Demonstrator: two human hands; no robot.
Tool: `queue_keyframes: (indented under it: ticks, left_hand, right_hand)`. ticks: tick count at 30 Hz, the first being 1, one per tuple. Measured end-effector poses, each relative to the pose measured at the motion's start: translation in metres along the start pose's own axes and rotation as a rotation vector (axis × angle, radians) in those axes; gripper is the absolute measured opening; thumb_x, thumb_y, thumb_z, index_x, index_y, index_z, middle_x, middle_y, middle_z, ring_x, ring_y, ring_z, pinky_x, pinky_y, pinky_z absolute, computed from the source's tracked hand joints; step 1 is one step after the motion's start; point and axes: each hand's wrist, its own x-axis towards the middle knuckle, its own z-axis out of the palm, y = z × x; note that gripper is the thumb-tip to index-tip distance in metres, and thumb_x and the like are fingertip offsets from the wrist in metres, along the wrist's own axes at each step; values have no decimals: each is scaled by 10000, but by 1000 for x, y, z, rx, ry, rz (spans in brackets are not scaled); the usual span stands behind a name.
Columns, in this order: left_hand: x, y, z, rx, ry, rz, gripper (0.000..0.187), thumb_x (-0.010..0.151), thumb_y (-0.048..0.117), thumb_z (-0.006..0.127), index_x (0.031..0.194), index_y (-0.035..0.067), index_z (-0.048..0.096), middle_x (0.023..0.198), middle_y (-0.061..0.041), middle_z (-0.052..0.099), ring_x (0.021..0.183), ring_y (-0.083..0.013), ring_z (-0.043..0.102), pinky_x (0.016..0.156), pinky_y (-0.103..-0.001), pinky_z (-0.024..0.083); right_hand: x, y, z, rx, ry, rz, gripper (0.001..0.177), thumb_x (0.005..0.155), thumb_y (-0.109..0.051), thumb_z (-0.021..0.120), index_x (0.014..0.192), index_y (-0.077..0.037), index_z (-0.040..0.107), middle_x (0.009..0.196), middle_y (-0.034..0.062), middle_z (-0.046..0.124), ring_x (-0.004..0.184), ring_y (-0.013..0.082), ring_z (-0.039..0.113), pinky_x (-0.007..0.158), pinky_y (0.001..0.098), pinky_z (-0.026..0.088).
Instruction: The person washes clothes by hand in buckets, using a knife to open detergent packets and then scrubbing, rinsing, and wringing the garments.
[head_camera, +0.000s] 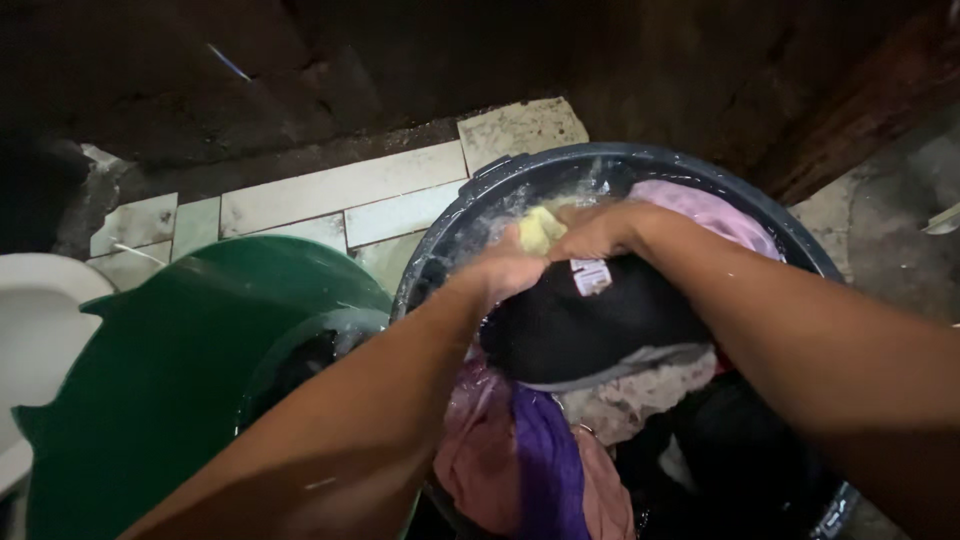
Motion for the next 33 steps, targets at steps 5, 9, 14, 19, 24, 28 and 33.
queue_keyframes:
  ticks: [5,9,14,19,24,28,33]
  left_hand:
    - [50,-16,28,240,98,47,663,886,241,658,1486,97,415,1409,-231,560,1308,-369,550,1101,-413,435]
    - [39,0,29,219,326,18,643,860,148,647,1471,115,447,1361,-253,583,1272,-397,565,1077,-426,451]
    - [-20,-7,19,-56,509,255,650,828,33,634,1452,139,487,1300,-282,611,1227,-431,585,1048,-443,471]
    - [-103,19,-10,-538,322,788,878,770,59,715,1555,119,326,1436,-233,570,1297,-334,598,1053,-394,501]
    - [-169,63,-31,-379,603,941,1042,711,319,937,1488,40,300,1318,-227,529,1209,-348,608,954,-428,535]
    - [-194,71,-27,-238,774,987,562,832,368,883,1266,126,621,1206,-120,613,1116,-248,701,972,-377,617]
    - [-216,90,-4,-363,792,1273,533,870,419,828,1267,127,624,1212,-90,630,1084,-211,674,968,-364,595]
  right_hand:
    - [110,52,60,-125,53,-91,559,954,-508,521,1341,-152,712,1406,175,644,1308,355,602,1111,445,456]
    - [137,90,85,-377,222,-288,432,1031,-437,456,1259,-195,731,1254,187,711,1163,383,679,1022,457,525]
    - [16,49,49,372,735,-219,417,807,-63,545,1197,-102,686,1199,226,665,1099,434,619,927,484,491]
    - [-128,-13,-21,834,800,-408,248,917,-102,657,1150,-21,681,1036,121,730,898,195,707,831,379,577]
    - [-214,-49,-63,1366,553,-532,307,953,-166,622,1216,-10,652,1077,79,697,926,131,641,823,323,525]
    - [-235,-48,-38,1695,605,-460,341,1059,-321,607,1222,-23,582,1127,104,658,1035,196,654,951,382,565]
    - [-237,-43,-11,1645,710,-271,359,1027,-352,597,1238,-62,594,1140,83,663,1021,182,660,912,368,563]
